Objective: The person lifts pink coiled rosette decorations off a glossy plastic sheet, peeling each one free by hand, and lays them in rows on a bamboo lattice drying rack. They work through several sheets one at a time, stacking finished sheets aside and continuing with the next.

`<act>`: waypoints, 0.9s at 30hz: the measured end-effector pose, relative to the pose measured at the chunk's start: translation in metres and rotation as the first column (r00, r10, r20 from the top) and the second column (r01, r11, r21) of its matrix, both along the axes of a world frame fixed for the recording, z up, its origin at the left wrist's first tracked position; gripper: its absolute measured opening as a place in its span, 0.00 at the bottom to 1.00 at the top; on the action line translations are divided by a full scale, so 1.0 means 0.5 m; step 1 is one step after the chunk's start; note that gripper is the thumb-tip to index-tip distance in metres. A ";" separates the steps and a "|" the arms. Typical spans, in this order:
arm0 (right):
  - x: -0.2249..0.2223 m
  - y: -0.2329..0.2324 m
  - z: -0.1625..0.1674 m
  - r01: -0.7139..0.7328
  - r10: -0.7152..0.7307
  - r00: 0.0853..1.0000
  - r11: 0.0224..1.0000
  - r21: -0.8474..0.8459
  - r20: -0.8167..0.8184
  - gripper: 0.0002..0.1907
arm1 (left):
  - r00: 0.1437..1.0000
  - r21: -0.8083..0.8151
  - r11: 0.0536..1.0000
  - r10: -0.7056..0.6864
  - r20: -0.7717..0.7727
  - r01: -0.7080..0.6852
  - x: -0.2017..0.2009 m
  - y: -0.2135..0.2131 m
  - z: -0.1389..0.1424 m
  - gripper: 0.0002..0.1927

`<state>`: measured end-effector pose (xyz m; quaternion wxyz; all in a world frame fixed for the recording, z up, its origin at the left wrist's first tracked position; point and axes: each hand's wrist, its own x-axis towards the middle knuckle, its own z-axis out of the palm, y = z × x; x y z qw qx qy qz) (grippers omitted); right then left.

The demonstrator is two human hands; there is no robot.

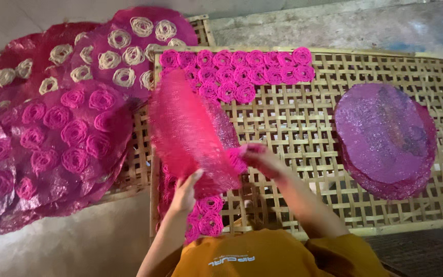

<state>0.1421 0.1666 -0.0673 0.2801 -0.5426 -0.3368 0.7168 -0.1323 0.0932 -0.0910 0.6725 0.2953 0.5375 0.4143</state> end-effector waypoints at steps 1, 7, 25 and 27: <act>0.016 0.021 0.007 0.049 -0.049 0.998 0.999 -0.006 -0.028 0.07 | 0.991 -0.057 0.995 0.091 0.096 -0.086 -0.011 0.001 0.015 0.27; 0.172 0.200 -0.031 0.380 -0.331 0.919 0.889 0.257 -0.215 0.13 | 0.826 -0.196 0.922 0.387 0.410 -0.335 -0.064 -0.012 0.043 0.29; 0.135 0.416 -0.106 -0.326 -0.680 0.445 0.483 0.812 0.583 0.22 | 0.793 -0.037 0.881 0.441 0.421 -0.471 -0.096 -0.045 -0.054 0.20; 0.137 0.414 -0.108 -0.415 -0.725 0.360 0.439 0.797 0.587 0.23 | 0.805 0.016 0.890 0.404 0.434 -0.455 -0.089 -0.050 -0.038 0.22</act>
